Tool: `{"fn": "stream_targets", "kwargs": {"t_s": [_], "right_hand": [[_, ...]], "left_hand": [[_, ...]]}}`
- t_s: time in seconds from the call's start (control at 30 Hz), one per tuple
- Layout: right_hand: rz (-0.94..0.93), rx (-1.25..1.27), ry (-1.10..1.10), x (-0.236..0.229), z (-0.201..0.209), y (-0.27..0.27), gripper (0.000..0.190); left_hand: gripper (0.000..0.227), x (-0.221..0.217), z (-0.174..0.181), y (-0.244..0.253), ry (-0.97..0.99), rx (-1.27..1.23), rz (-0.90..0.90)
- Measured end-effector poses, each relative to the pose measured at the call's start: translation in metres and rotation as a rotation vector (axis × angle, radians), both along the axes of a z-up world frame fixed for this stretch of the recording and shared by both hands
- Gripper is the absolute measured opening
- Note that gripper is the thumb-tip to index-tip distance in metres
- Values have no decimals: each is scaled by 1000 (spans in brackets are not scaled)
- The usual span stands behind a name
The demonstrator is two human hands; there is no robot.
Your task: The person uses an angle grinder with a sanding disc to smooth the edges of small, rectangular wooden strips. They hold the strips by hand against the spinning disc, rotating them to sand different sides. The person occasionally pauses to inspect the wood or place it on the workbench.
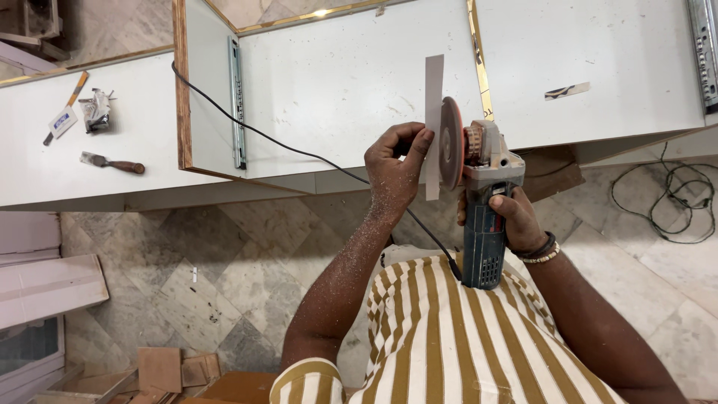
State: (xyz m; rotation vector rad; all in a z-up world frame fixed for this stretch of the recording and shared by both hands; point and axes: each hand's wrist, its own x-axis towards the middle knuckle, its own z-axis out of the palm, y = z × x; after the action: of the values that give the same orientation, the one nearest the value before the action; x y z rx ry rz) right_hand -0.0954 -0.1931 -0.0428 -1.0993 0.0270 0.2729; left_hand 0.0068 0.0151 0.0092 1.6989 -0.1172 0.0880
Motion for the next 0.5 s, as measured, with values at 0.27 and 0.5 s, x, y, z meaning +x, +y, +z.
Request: {"fn": "stream_targets", "kwargs": {"t_s": [0.27,0.5], "right_hand": [[32,12,-54,4,-2,0,75],[13,7,-18,6,-7,-1,75]], "left_hand": [[19,3,11,-2,-24,40,-16],[19,1,11,-3,-32,55,-21]]}}
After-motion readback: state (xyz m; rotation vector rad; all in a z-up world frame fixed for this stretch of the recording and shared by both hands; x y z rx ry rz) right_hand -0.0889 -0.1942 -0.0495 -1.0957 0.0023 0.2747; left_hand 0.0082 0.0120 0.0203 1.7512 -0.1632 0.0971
